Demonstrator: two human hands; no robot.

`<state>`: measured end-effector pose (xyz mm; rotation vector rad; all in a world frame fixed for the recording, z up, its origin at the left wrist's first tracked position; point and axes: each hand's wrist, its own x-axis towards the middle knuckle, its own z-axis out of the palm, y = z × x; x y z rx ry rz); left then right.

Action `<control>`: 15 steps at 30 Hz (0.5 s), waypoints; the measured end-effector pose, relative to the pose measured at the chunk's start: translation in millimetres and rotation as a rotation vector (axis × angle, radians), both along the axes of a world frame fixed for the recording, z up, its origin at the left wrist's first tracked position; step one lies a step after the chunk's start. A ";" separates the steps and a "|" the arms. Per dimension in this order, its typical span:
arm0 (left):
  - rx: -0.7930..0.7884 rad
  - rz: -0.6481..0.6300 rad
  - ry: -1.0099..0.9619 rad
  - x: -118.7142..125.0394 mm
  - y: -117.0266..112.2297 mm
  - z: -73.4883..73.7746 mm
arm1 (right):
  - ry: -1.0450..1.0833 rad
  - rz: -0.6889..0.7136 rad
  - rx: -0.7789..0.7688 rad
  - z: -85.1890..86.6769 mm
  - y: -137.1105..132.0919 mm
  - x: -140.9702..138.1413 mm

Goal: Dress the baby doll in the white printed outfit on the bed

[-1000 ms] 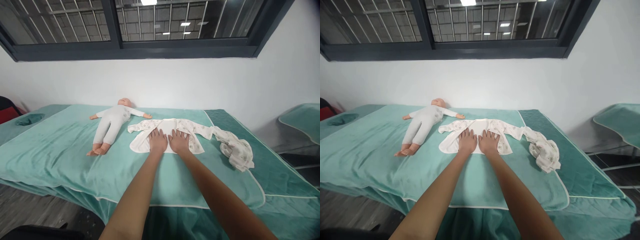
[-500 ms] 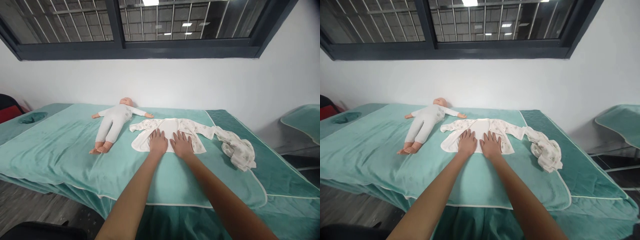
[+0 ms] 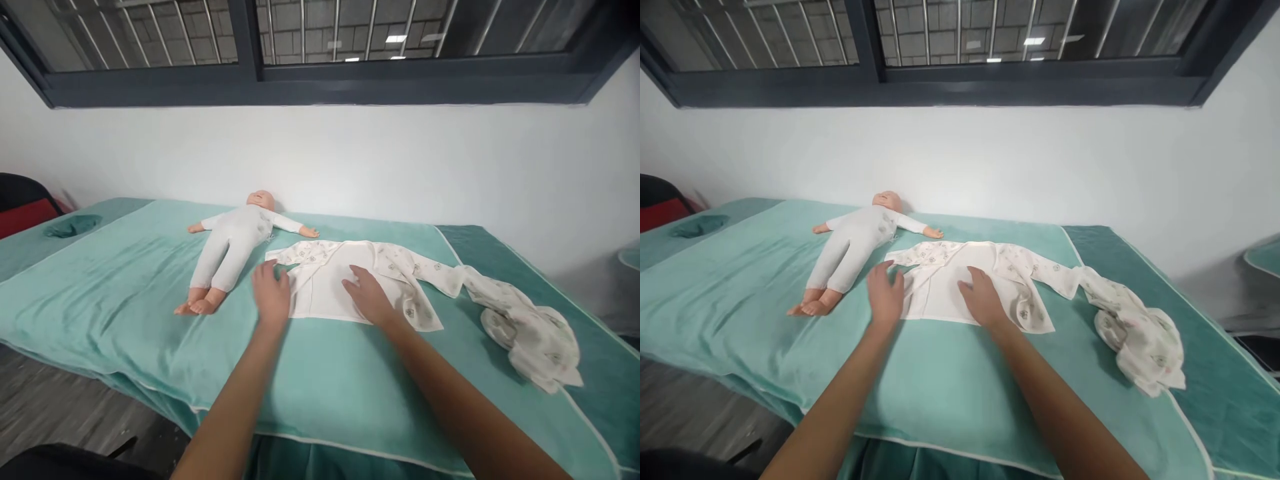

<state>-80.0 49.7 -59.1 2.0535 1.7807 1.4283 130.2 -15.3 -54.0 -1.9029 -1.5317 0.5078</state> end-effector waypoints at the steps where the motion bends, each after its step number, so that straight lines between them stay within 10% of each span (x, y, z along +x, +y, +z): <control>1: -0.055 0.090 -0.019 -6.3 7.1 0.4 | 0.095 -0.029 -0.008 3.8 15.3 -3.5; 7: -0.277 0.121 -0.024 -17.0 34.0 3.0 | 0.312 -0.102 -0.053 7.3 97.8 -21.0; 15: -0.237 -0.136 -0.613 -26.2 65.1 1.4 | 0.578 -0.054 0.036 -1.5 109.9 -23.5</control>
